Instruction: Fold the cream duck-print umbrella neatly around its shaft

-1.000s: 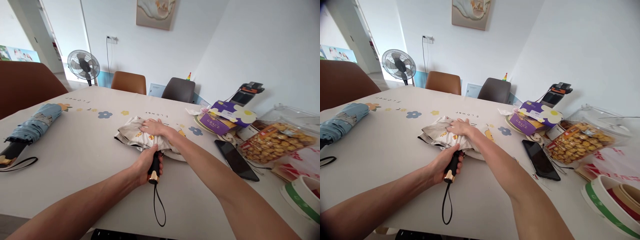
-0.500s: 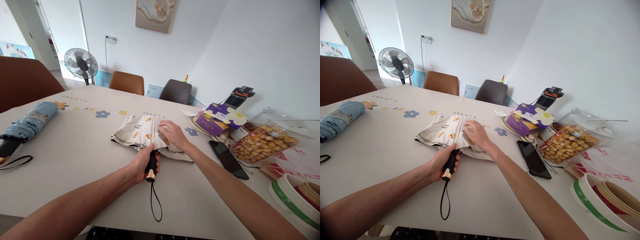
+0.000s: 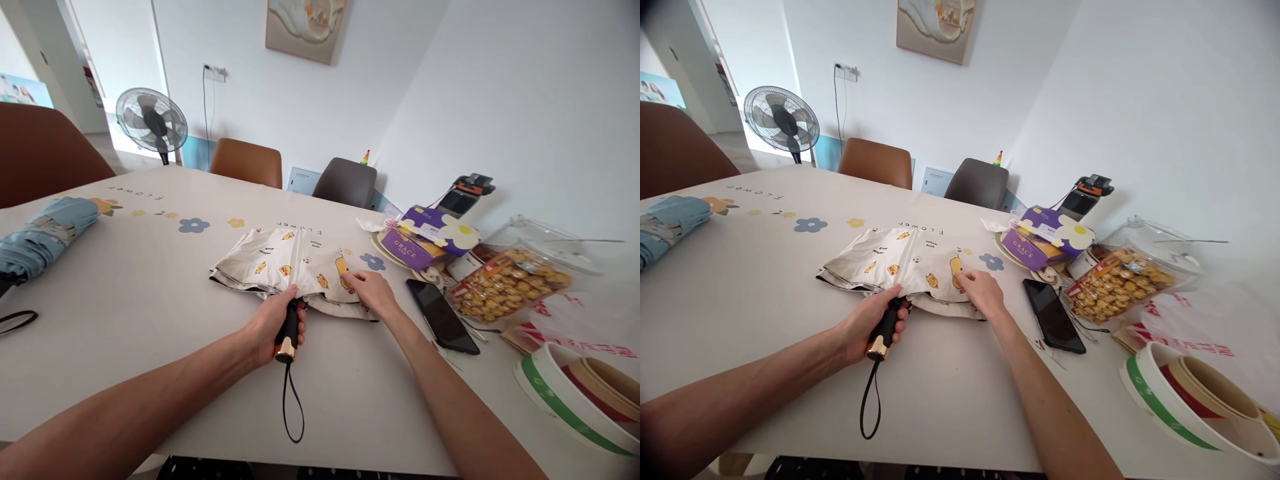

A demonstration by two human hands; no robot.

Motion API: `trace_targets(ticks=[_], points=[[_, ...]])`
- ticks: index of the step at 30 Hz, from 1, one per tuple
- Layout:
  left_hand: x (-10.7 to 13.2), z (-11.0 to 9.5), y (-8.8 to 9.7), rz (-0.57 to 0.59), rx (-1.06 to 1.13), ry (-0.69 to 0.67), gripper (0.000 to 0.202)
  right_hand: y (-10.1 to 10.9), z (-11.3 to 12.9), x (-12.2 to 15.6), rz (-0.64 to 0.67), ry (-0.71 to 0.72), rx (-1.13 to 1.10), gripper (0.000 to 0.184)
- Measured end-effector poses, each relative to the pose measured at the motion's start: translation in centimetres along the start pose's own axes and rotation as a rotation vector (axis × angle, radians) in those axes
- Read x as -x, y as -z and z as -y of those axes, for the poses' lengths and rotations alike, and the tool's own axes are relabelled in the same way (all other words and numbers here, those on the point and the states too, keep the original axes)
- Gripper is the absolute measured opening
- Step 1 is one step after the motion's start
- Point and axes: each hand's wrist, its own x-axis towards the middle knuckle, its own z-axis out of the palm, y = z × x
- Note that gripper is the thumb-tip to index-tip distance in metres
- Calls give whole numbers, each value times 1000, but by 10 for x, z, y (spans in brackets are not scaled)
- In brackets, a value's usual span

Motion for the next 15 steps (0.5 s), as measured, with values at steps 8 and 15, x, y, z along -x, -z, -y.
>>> trace_targets(ticks=[8,15], points=[[1,-1,0,-4,-7,2,31,10,11,1,-86,29,-657,20],[1,-1,-1,-5,-5,13,31,30,73,8,41,-20,-1176,10]])
